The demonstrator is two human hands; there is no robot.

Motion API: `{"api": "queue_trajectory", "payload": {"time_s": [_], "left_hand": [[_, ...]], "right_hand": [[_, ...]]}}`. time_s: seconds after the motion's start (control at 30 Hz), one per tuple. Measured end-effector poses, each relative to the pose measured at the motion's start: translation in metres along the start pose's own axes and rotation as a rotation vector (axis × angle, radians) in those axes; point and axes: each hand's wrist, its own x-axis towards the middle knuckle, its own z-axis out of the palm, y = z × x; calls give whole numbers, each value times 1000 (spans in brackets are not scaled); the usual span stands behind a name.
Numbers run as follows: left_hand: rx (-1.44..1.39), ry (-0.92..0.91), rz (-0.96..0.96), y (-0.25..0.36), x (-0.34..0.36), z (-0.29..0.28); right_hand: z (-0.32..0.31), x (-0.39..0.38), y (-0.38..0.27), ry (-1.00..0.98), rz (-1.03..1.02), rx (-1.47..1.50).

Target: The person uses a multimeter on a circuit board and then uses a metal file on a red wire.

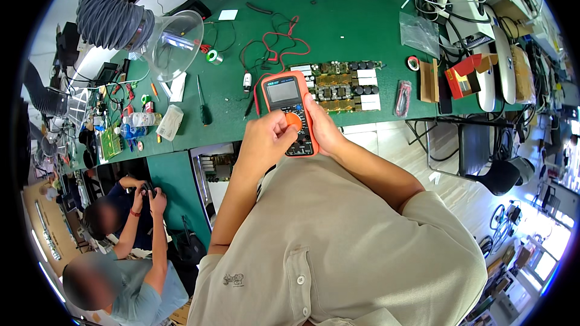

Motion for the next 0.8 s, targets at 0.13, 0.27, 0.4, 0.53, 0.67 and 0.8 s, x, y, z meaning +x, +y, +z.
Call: {"api": "queue_trajectory", "payload": {"time_s": [0.13, 0.27, 0.4, 0.53, 0.67, 0.8], "left_hand": [[-2, -4, -26, 3, 3, 3], [-26, 13, 16, 0, 3, 13], [-144, -8, 80, -18, -1, 25], [-151, 4, -131, -77, -3, 37], [134, 181, -255, -203, 5, 51], [551, 423, -277, -281, 37, 47]], "right_hand": [[-2, -1, -2, 17, 6, 22], [0, -4, -10, 41, 36, 129], [-12, -5, -22, 131, -15, 157], [-41, -13, -31, 147, -16, 178], [-59, -28, -33, 238, 1, 213], [-69, -40, -34, 307, 67, 236]]}}
